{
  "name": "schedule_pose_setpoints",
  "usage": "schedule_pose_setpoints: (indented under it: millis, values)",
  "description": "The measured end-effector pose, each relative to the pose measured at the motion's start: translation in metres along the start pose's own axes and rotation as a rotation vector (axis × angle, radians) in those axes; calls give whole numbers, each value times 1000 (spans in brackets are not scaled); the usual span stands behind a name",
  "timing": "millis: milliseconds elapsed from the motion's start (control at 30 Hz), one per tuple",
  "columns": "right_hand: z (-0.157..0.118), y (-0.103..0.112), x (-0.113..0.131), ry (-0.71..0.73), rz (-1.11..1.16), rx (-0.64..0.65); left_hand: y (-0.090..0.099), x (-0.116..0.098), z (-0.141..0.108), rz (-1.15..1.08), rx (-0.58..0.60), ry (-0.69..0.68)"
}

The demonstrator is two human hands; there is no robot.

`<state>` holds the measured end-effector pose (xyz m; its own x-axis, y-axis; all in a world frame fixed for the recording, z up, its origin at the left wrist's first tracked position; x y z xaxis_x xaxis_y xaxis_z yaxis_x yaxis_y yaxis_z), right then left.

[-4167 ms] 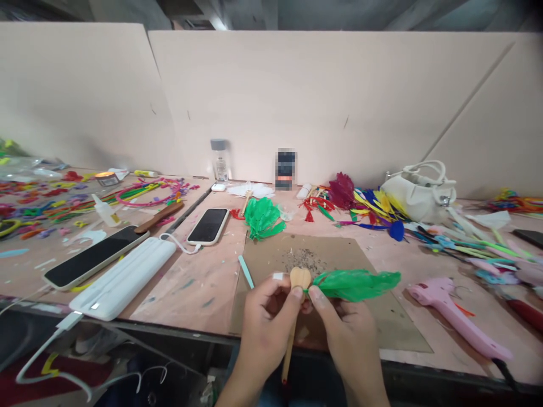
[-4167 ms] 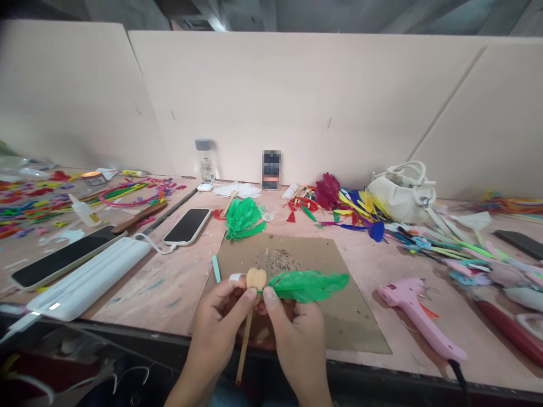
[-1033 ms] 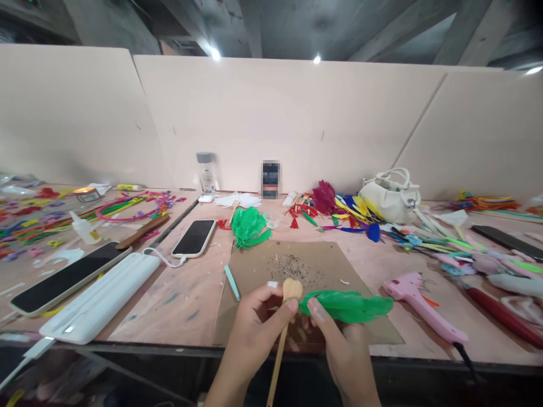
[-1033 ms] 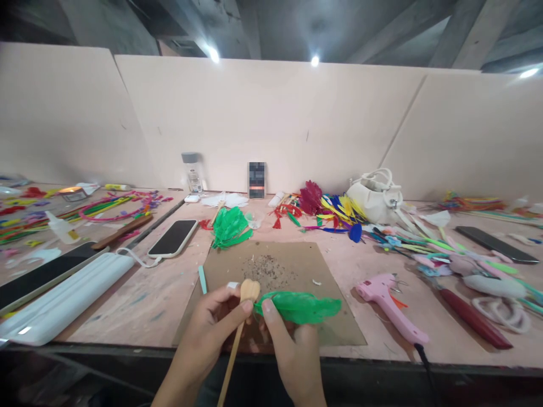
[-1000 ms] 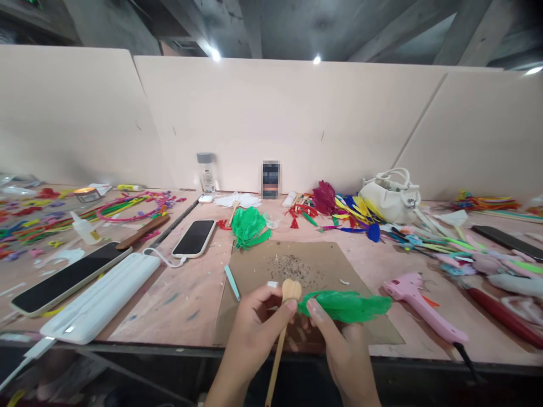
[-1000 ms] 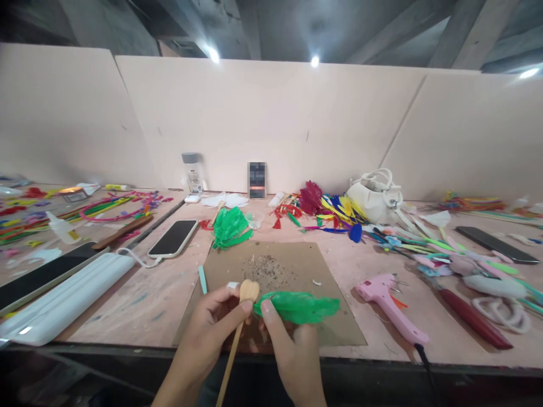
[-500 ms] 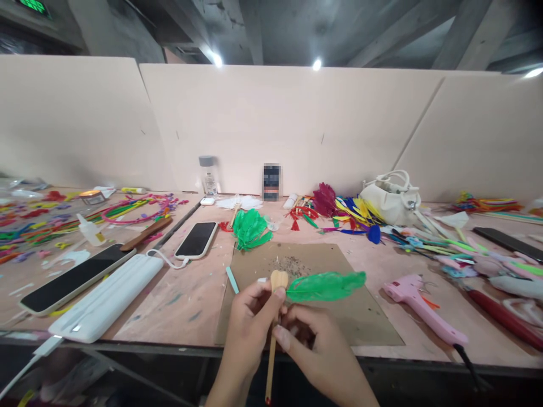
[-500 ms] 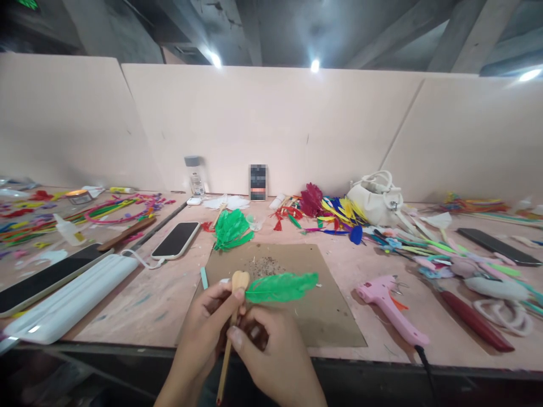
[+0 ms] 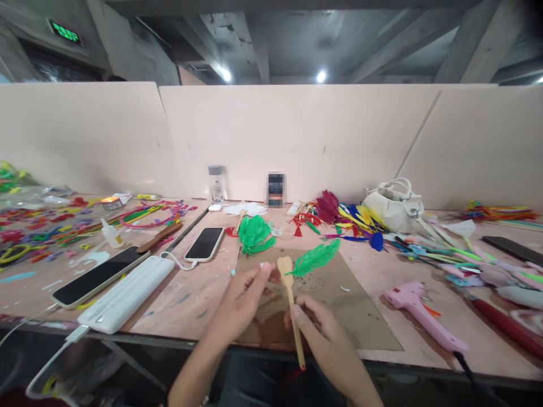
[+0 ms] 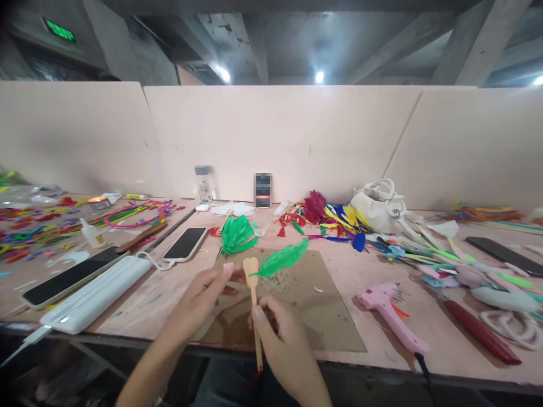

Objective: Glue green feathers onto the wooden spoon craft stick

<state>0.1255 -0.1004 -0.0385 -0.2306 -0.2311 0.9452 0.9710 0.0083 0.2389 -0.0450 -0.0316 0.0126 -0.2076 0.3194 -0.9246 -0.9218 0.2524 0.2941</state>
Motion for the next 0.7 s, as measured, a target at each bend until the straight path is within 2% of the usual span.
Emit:
schedule_pose_setpoints:
  millis: [67,100,200,300,400,533,700]
  values:
    - [4,9,-2,10,-113,-47,23,-12,25,492,-31,-76]
    - [6,14,-3,25,-206,-73,33,-16,41,791,-17,-55]
    - [16,22,-7,69,-486,-105,53,-13,91,992,-12,37]
    - [24,24,-11,68,-605,-86,57,6,132,1098,61,157]
    - [27,29,-9,62,-566,-78,57,29,155,1126,112,218]
    - [30,48,3,64,-561,-99,65,50,167,1095,88,244]
    - [51,66,33,140,-707,-22,74,66,171,985,47,258]
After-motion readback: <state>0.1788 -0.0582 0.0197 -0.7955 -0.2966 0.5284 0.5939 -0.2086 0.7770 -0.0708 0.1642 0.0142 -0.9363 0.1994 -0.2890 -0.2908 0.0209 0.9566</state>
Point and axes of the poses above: each hand's wrist, its own z-axis towards the middle knuckle, its own y-axis out of the back of the hand, x = y × z, the point moved 1 cm from there along z, towards the middle knuckle, and after that the axes turned 2 degrees about z, right-handed, at the moved point
